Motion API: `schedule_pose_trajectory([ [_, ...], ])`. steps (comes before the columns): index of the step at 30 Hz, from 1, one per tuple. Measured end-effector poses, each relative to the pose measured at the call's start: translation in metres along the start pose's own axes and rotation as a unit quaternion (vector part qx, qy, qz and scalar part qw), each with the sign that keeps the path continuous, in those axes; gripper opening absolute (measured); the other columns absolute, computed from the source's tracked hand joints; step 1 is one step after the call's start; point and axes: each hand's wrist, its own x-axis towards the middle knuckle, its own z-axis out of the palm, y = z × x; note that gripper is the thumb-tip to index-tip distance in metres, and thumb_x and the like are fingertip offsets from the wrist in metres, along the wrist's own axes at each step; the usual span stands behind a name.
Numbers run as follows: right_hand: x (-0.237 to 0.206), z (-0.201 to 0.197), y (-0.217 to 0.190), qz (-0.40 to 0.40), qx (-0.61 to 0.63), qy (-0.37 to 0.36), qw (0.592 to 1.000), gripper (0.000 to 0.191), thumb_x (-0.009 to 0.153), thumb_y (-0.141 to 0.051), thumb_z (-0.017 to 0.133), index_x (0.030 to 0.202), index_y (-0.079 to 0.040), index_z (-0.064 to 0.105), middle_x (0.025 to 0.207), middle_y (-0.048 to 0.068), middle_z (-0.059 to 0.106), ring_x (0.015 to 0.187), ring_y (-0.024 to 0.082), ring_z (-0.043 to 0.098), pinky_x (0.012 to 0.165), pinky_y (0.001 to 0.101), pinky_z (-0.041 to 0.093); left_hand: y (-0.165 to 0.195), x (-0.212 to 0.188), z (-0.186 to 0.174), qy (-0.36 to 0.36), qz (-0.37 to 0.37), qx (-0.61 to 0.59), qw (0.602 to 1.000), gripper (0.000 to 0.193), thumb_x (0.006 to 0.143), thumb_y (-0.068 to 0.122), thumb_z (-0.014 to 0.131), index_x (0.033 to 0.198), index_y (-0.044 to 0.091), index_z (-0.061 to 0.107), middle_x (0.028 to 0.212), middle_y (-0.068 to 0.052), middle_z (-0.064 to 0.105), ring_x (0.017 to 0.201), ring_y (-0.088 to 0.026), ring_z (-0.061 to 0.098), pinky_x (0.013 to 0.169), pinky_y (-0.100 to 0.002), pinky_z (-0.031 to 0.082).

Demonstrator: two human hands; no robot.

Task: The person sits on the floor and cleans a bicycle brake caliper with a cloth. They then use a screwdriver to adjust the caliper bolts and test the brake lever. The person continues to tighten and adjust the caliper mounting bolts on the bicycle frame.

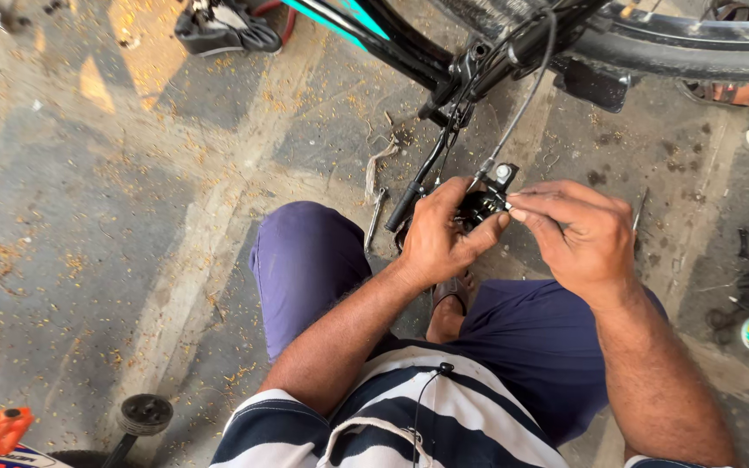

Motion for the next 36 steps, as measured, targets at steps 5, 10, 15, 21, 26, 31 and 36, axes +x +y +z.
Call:
schedule_pose_trajectory([
  [5, 0.002, 0.011, 0.007, 0.044, 0.073, 0.014, 0.996, 0.010, 0.096, 0.001, 0.076, 0.106, -0.001, 0.075, 0.104, 0.011, 0.075, 0.096, 0.016, 0.074, 0.082, 0.0265, 0.059, -0.008, 0.000, -0.005, -0.012, 0.034, 0.007, 0.999, 0.046, 0.091, 0.034, 0.080, 0.118, 0.000, 0.062, 0.095, -0.012, 0.065, 0.084, -0.026, 0.069, 0.074, -0.037, 0.056],
  [10, -0.002, 0.016, 0.011, 0.067, 0.092, 0.024, 0.993, 0.011, 0.097, 0.002, 0.077, 0.107, -0.002, 0.074, 0.103, 0.009, 0.073, 0.093, 0.014, 0.071, 0.078, 0.0234, 0.056, -0.010, 0.000, -0.007, -0.031, 0.029, 0.031, 0.999, 0.045, 0.092, 0.037, 0.080, 0.112, 0.001, 0.062, 0.093, -0.014, 0.064, 0.083, -0.029, 0.068, 0.073, -0.039, 0.055],
  [15, -0.011, 0.024, 0.020, 0.153, 0.231, 0.013, 0.961, 0.014, 0.100, 0.001, 0.071, 0.115, 0.001, 0.070, 0.103, 0.008, 0.073, 0.093, 0.012, 0.071, 0.084, 0.0240, 0.059, -0.008, -0.001, -0.009, -0.041, 0.014, 0.022, 0.999, 0.050, 0.091, 0.041, 0.077, 0.115, 0.000, 0.062, 0.093, -0.014, 0.064, 0.080, -0.028, 0.068, 0.071, -0.039, 0.054],
  [21, -0.018, 0.034, 0.032, 0.194, 0.330, 0.028, 0.923, 0.015, 0.100, 0.004, 0.069, 0.115, 0.002, 0.070, 0.097, 0.008, 0.073, 0.087, 0.012, 0.071, 0.083, 0.0269, 0.062, -0.008, 0.000, -0.009, -0.042, 0.019, 0.026, 0.999, 0.051, 0.090, 0.041, 0.077, 0.115, -0.001, 0.061, 0.092, -0.013, 0.065, 0.079, -0.028, 0.068, 0.070, -0.039, 0.054],
  [26, -0.022, 0.036, 0.037, 0.187, 0.320, 0.042, 0.928, 0.014, 0.100, 0.005, 0.072, 0.114, 0.002, 0.070, 0.100, 0.008, 0.073, 0.088, 0.012, 0.069, 0.082, 0.0252, 0.059, -0.007, -0.002, -0.005, -0.039, -0.010, 0.029, 0.999, 0.050, 0.086, 0.040, 0.081, 0.107, -0.001, 0.062, 0.087, -0.013, 0.064, 0.074, -0.025, 0.066, 0.067, -0.038, 0.053],
  [31, -0.020, 0.036, 0.046, 0.196, 0.357, 0.021, 0.913, 0.017, 0.097, 0.005, 0.074, 0.113, -0.001, 0.072, 0.102, 0.009, 0.073, 0.090, 0.012, 0.070, 0.083, 0.0251, 0.060, -0.007, -0.003, -0.005, -0.022, 0.009, -0.016, 1.000, 0.048, 0.088, 0.038, 0.080, 0.112, 0.000, 0.063, 0.090, -0.010, 0.064, 0.077, -0.021, 0.067, 0.068, -0.035, 0.055],
  [36, -0.014, 0.034, 0.056, 0.242, 0.450, 0.011, 0.859, 0.015, 0.095, 0.007, 0.073, 0.108, 0.000, 0.072, 0.100, 0.010, 0.073, 0.086, 0.015, 0.072, 0.080, 0.0282, 0.061, -0.007, -0.004, -0.004, -0.018, -0.020, -0.038, 0.999, 0.044, 0.088, 0.036, 0.080, 0.109, 0.001, 0.064, 0.087, -0.008, 0.065, 0.075, -0.018, 0.066, 0.068, -0.034, 0.055],
])
